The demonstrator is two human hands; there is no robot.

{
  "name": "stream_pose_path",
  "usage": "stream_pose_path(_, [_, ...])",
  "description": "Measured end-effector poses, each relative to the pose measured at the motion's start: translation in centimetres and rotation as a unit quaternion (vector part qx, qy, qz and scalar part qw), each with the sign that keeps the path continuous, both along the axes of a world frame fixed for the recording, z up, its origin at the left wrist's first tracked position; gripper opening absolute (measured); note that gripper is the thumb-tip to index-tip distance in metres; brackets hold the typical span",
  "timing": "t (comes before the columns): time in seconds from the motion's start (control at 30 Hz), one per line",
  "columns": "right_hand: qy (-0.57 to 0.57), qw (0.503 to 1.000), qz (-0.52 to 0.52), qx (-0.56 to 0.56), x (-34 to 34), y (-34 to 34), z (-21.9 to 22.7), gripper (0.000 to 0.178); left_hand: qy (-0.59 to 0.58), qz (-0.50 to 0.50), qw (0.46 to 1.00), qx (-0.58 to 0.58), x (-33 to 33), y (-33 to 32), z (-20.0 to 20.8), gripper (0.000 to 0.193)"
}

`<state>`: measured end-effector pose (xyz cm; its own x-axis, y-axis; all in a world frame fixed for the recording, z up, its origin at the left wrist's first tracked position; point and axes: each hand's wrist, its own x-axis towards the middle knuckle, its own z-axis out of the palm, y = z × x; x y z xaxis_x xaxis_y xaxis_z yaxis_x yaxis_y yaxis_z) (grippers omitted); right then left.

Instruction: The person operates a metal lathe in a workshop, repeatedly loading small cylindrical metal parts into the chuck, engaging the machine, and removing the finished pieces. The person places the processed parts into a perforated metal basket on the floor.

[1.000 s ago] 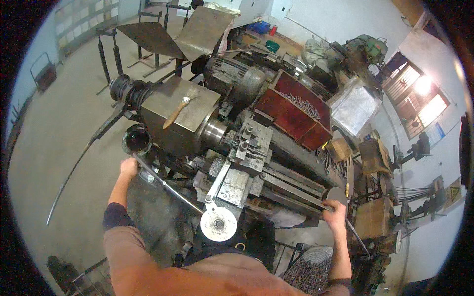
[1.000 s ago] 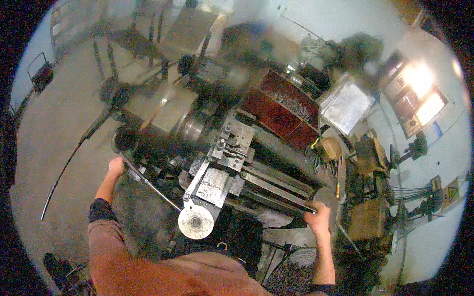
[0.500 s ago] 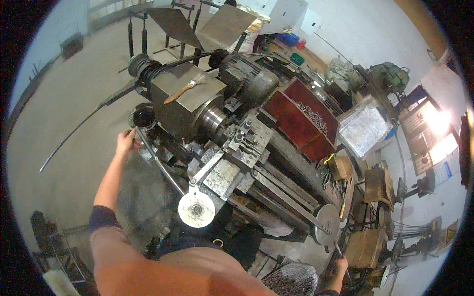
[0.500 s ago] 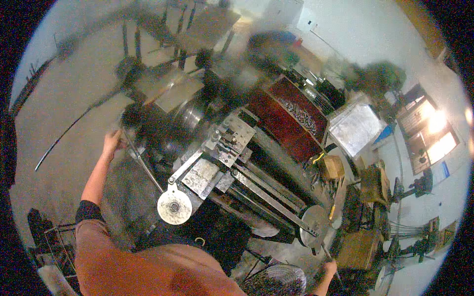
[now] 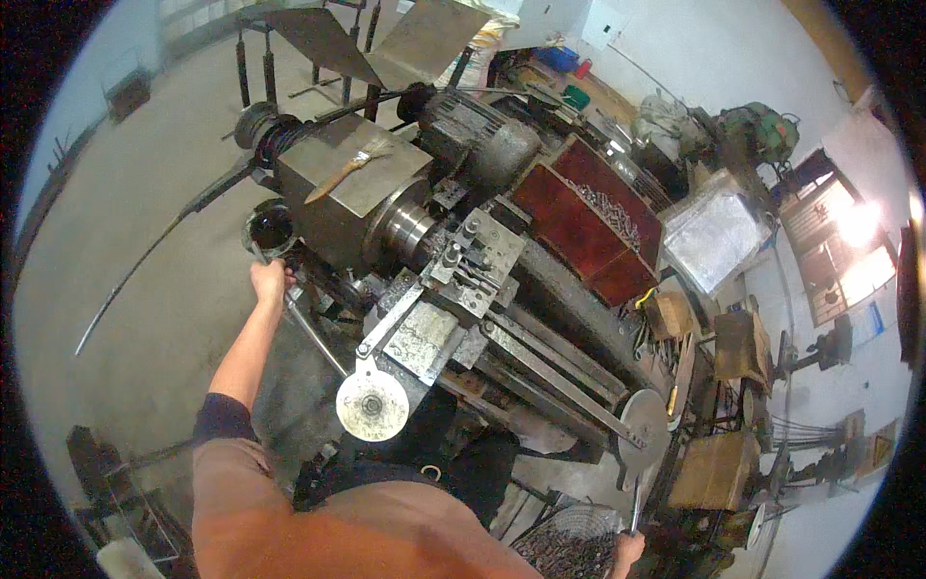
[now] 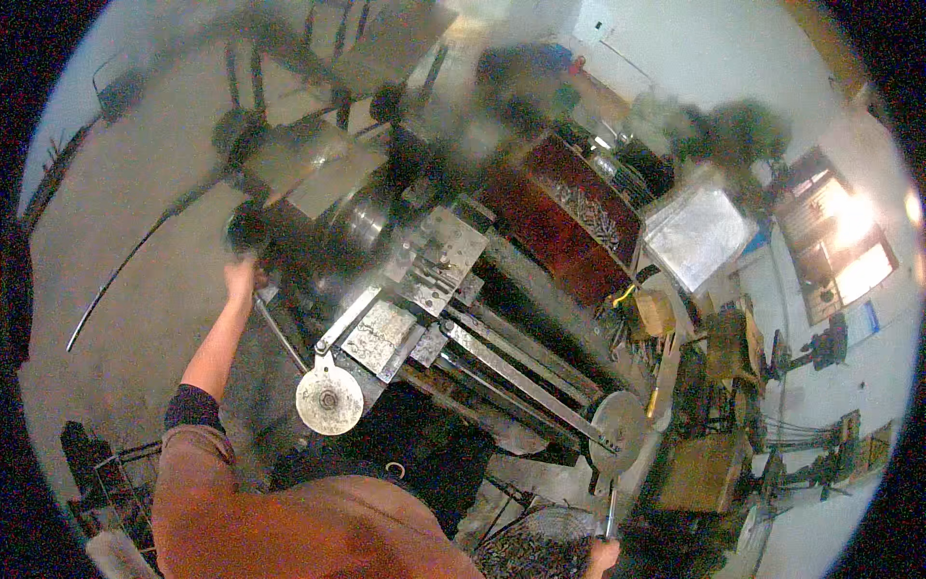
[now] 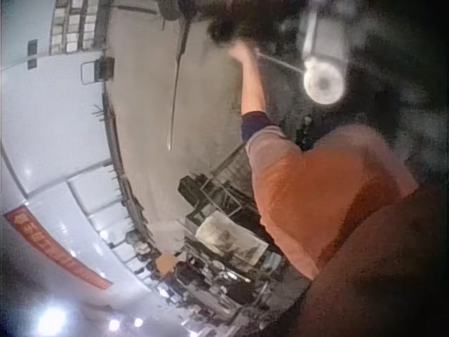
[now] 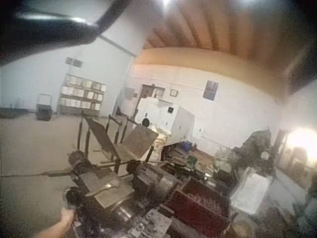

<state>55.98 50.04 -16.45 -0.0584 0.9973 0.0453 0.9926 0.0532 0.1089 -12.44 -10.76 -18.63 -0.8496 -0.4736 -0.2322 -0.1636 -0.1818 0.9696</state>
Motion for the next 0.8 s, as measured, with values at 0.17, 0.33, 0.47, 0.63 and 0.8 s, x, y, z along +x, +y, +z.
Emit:
stream_pose_path(0.17, [0.029,0.997,-0.005,0.066,-4.2,-4.5,1.8,0.026,-0.002,0.007,0.999,-0.042,1.0,0.1,1.6,0.012])
stream_pose_path(0.33, [0.029,0.997,-0.028,0.061,-3.3,-3.6,0.5,0.031,0.003,0.008,0.999,-0.048,1.4,0.6,3.0,0.011])
stream_pose_path(0.47, [0.047,0.995,0.0,0.091,-3.0,-4.4,0.2,0.028,0.017,0.014,0.998,-0.054,1.0,0.8,2.8,0.01])
stream_pose_path(0.63, [0.035,0.997,-0.03,0.056,-5.0,-5.2,2.0,0.024,0.033,0.023,0.996,-0.078,1.8,1.1,3.6,0.009])
stream_pose_path(0.8, [0.052,0.997,-0.03,0.047,-4.1,-5.3,1.3,0.026,0.009,-0.006,0.992,-0.129,0.3,-0.3,1.3,0.013])
